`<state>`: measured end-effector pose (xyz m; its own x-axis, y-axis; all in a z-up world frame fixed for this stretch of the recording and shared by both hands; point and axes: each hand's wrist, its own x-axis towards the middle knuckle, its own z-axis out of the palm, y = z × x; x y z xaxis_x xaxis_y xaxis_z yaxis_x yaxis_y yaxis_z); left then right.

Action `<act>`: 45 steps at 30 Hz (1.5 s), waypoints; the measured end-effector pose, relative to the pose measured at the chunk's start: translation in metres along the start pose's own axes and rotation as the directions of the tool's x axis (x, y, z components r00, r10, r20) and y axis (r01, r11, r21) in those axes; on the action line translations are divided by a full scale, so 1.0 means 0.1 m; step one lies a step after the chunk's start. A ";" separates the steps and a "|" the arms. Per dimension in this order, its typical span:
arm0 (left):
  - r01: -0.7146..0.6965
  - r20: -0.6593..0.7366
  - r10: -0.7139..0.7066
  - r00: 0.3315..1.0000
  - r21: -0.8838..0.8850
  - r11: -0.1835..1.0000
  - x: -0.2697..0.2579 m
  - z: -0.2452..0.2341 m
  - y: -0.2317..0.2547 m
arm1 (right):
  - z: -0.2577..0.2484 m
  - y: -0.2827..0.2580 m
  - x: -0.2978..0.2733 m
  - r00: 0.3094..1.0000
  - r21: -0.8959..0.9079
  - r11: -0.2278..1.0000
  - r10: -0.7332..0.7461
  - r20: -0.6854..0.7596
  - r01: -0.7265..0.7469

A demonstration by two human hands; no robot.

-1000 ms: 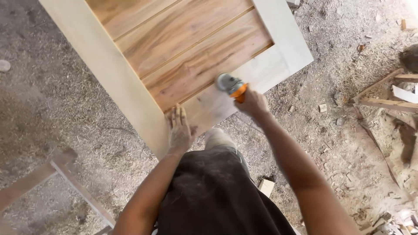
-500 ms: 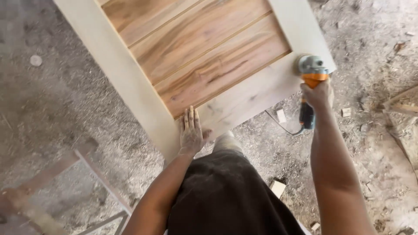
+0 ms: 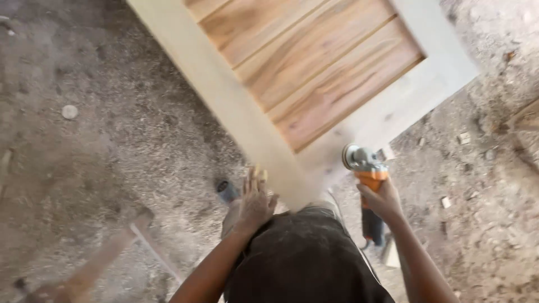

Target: Using a power sander to smooth the surface of a wooden door panel.

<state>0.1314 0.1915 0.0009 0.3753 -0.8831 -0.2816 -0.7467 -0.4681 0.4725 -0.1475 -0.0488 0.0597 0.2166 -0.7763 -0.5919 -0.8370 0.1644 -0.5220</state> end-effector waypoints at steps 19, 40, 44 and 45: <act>-0.319 -0.146 0.284 0.948 -0.395 0.862 -0.51 -0.97 -3.15 | 0.43 -2.44 -1.45 0.892 0.973 0.120 -0.435 -0.126 0.196; -0.168 -0.552 0.128 0.824 -0.022 0.986 5.81 -3.51 -4.32 | -0.03 -3.92 3.82 0.752 0.357 0.911 0.381 -0.539 -0.206; 0.347 -0.467 -0.291 0.835 0.036 0.937 6.03 -3.28 -4.22 | -0.05 -3.95 4.75 0.684 0.136 0.958 0.276 -0.675 -0.253; 0.231 -0.544 -0.142 0.827 0.099 0.968 6.03 -3.24 -4.39 | -0.05 -4.07 4.96 0.677 0.066 0.969 0.214 -0.704 -0.238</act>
<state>0.8635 -0.1460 -0.1055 0.7152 -0.6816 0.1546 -0.6902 -0.6541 0.3094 0.2977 -0.5043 -0.0184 -0.3867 -0.9187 -0.0800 -0.8294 0.3844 -0.4053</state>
